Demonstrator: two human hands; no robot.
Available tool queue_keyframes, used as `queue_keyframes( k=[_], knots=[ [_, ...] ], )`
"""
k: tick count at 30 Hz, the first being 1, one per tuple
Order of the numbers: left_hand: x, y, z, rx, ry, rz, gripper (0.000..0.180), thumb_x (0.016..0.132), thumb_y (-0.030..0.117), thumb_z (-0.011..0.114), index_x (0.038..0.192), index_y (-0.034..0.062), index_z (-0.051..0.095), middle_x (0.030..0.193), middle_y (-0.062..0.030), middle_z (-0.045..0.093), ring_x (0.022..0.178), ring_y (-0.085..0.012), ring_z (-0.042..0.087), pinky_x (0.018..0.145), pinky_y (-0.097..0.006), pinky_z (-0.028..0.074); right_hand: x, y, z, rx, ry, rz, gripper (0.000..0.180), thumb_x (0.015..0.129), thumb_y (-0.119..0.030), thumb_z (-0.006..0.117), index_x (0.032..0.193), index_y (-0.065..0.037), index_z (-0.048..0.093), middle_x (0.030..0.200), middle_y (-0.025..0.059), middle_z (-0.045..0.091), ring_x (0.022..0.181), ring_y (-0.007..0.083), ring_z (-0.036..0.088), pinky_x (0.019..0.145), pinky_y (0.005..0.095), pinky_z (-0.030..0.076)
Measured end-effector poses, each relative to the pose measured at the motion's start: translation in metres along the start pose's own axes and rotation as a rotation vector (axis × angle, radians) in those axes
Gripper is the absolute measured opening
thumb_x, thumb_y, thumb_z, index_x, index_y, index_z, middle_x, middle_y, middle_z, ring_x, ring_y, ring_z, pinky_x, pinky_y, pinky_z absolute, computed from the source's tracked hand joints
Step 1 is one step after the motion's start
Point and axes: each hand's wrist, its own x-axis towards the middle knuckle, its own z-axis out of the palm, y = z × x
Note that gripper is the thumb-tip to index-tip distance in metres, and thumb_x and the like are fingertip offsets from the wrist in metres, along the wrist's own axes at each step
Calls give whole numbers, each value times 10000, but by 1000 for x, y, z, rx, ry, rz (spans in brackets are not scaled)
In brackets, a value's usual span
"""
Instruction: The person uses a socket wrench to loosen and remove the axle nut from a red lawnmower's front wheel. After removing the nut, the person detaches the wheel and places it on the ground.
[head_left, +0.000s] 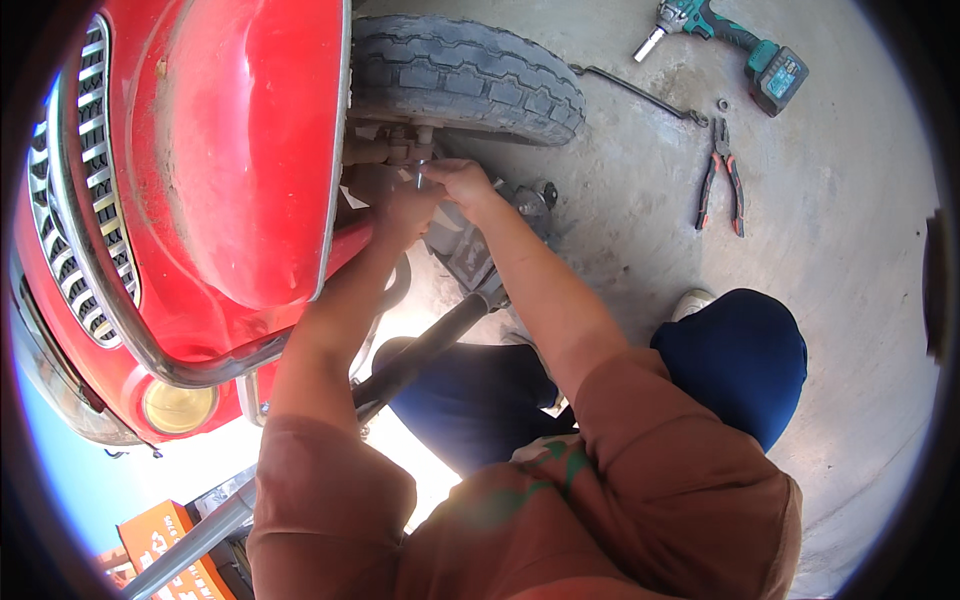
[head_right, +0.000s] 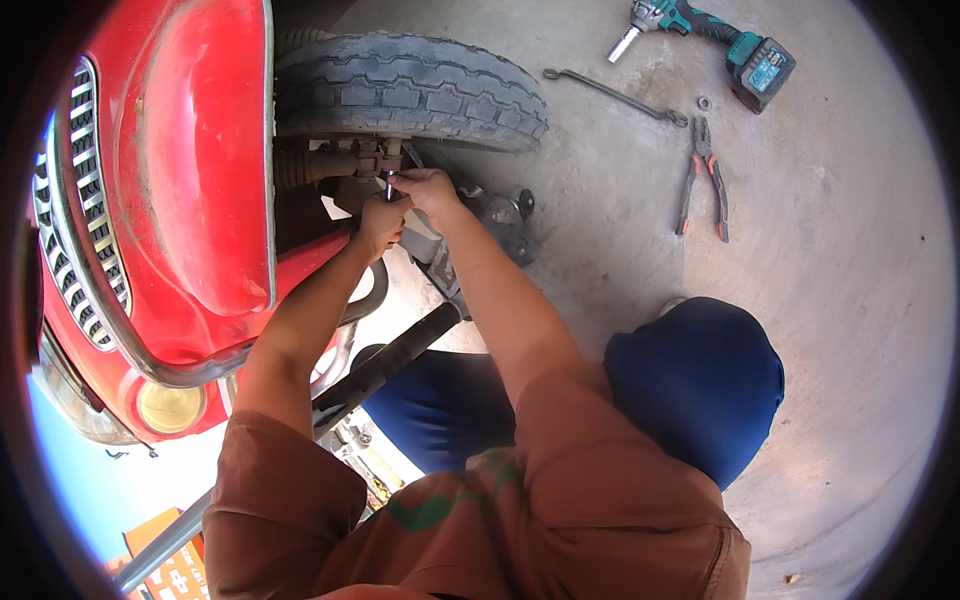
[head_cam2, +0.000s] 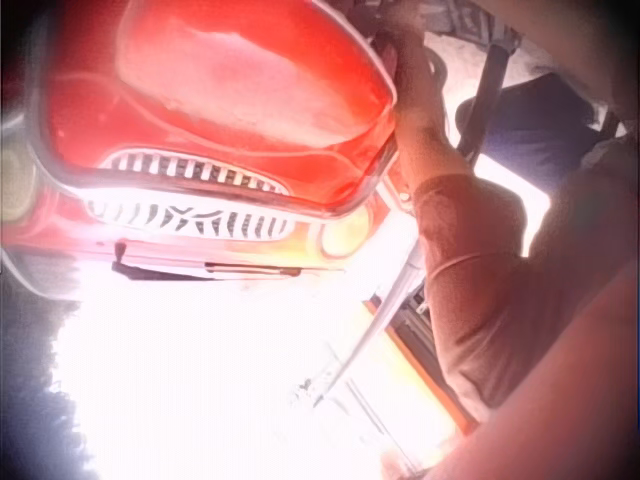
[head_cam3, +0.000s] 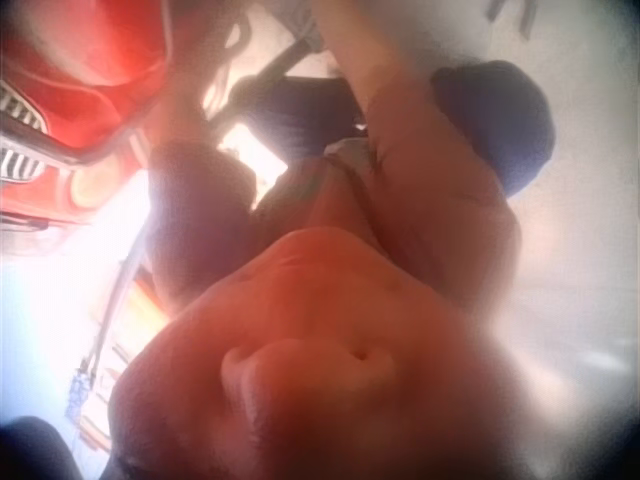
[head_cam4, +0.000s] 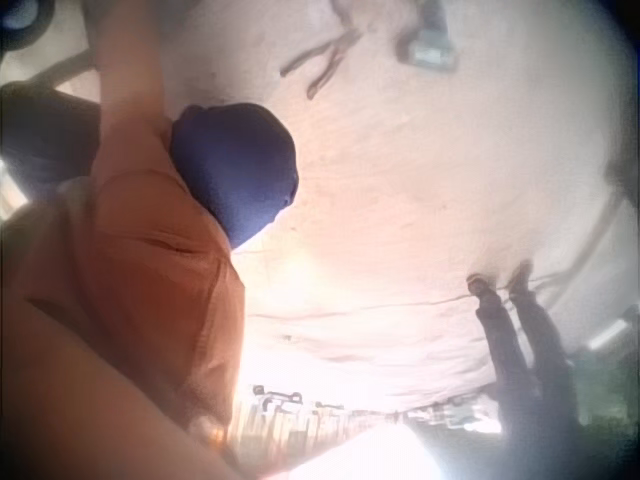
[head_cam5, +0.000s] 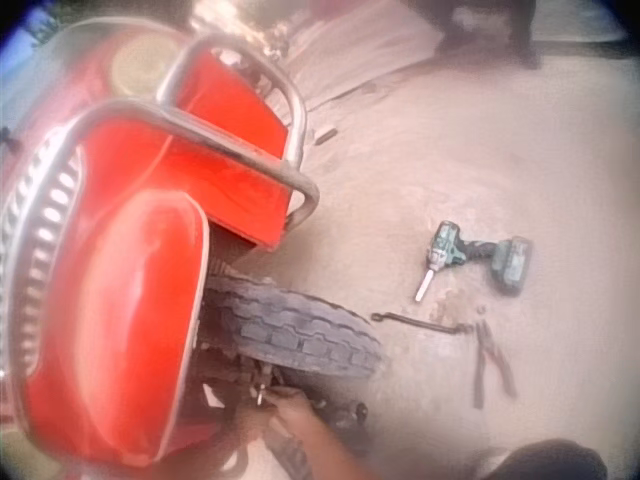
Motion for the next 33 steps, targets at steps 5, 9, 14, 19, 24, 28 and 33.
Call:
queue_keyframes(
  k=[5, 9, 14, 19, 24, 28, 33],
  knots=[
    [4, 2, -11, -346, -286, -67, 301, 902, 283, 639, 681, 145, 489, 523, 67, 345, 402, -75, 313, 387, -269, 224, -1, -5, 0, -62, 15, -53, 270, 888, -175, 723, 1066, 27, 700, 915, 74, 709, 810, 146, 641, 744, 305, 513],
    [1, -28, 19, 175, 400, 278, 296, 829, 300, 689, 731, 64, 540, 542, -12, 466, 440, -217, 480, 476, -352, 420, -5, -4, 5, 12, -96, -5, 257, 884, -166, 729, 1056, 22, 705, 915, 56, 714, 756, 121, 623, 742, 292, 501],
    [15, -62, 43, 438, 684, 402, 278, 746, 239, 716, 760, 8, 561, 549, -67, 520, 516, -353, 554, 558, -424, 472, 0, 0, 15, 12, 2, -55, 208, 840, -166, 770, 948, 8, 733, 827, 52, 708, 678, 98, 581, 647, 279, 480],
    [18, -40, -2, -339, -158, -152, 260, 875, 241, 617, 667, 163, 480, 525, 87, 305, 414, -96, 305, 416, -304, 246, 6, 1, 19, -255, 200, -15, 232, 764, -193, 830, 814, 2, 715, 697, 42, 647, 586, 112, 548, 525, 296, 453],
    [-11, -13, 1, -140, -50, -99, 248, 881, 308, 619, 736, 121, 545, 560, 4, 496, 456, -157, 486, 479, -324, 408, 5, 1, 19, -222, 116, -39, 228, 819, -196, 779, 911, 0, 709, 780, 34, 627, 641, 118, 553, 495, 305, 456],
    [-19, -9, 40, 426, 700, 249, 478, 740, 406, 723, 853, -46, 614, 865, -274, 683, 880, -444, 667, 741, -455, 524, 2, 3, 14, -122, -7, -59, 236, 894, -198, 717, 1044, -16, 716, 920, 45, 663, 758, 122, 583, 612, 310, 506],
    [-8, -13, 12, 1, 170, 210, 298, 792, 289, 719, 736, 36, 575, 633, -50, 574, 528, -183, 523, 512, -349, 405, 1, 2, 13, -64, 42, -47, 196, 846, -166, 762, 957, -7, 735, 775, 25, 672, 667, 115, 561, 620, 283, 463]
  ],
)
